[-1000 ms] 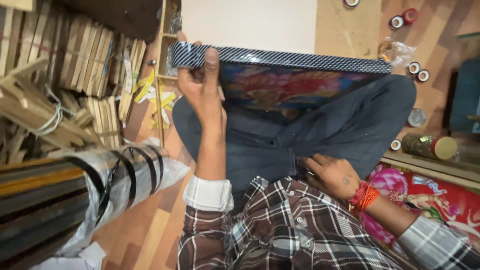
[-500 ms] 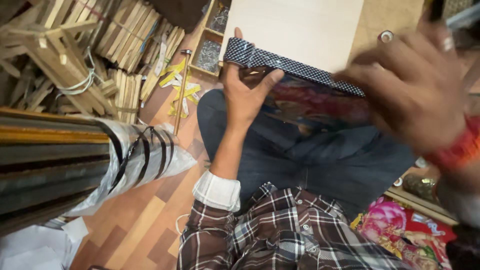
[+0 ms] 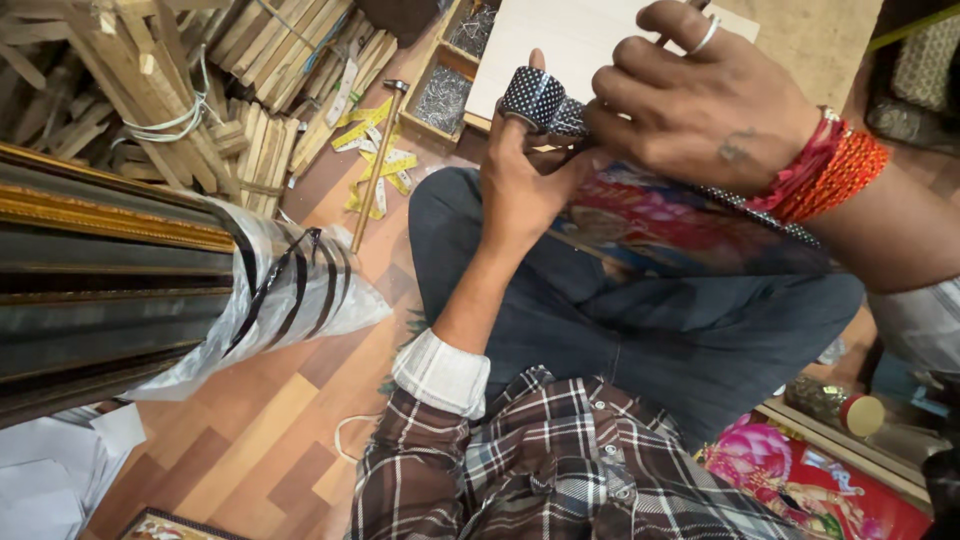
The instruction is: The person sits on the floor and applies decorative tape to the edges of framed pictures. They smooth the tape along the frame, flip the picture to check alignment, and repeat the process on multiple frames.
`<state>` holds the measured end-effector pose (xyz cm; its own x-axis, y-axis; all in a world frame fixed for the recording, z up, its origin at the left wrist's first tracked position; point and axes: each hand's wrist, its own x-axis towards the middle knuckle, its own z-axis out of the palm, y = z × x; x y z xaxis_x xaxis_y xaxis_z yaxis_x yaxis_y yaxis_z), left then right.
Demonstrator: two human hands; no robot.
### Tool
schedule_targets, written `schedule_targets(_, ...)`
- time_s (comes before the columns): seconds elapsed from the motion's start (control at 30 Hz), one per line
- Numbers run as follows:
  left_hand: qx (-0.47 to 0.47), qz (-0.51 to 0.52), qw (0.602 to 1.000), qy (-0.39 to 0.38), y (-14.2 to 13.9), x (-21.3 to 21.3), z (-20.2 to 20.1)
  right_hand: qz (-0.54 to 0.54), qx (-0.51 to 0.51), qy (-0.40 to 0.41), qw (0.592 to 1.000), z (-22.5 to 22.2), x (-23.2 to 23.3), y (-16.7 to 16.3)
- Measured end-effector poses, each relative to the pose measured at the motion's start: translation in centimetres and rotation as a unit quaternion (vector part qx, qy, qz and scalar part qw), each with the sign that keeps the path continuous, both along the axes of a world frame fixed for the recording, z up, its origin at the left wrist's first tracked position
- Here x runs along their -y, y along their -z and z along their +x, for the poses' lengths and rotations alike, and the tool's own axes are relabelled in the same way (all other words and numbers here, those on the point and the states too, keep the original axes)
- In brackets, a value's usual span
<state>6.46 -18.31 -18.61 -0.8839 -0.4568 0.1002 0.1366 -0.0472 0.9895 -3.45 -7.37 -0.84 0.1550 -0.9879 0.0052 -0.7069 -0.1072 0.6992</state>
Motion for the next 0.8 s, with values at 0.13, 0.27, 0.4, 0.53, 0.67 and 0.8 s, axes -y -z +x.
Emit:
schedule_targets(0.13,-0.024,0.125,0.991,0.03,1.1,0.2,-0.6,-0.041,-0.08,0.018,0.996,-0.4,-1.1,-0.6)
schedule_targets(0.27,-0.054,-0.006,0.998,0.037,2.7,-0.4,-1.5,-0.079,0.107,0.123,0.983,3.1,-6.3,-0.4)
schedule_targets(0.4,-0.104,0.217,0.964,0.112,3.9,-1.1,-3.6,-0.071,0.432,0.291,0.851,9.8,-13.1,5.5)
schedule_targets(0.53,-0.123,0.306,0.932,0.154,4.4,-1.4,-5.0,0.002,0.659,0.357,0.662,14.4,-15.8,14.0)
schedule_targets(0.67,-0.11,0.317,0.927,0.165,4.4,-2.1,-4.7,-0.044,0.668,0.408,0.62,16.5,-17.1,15.6)
schedule_targets(0.8,-0.115,0.337,0.919,0.171,4.0,-3.0,-3.5,-0.336,0.409,0.248,0.811,13.8,-17.2,12.3)
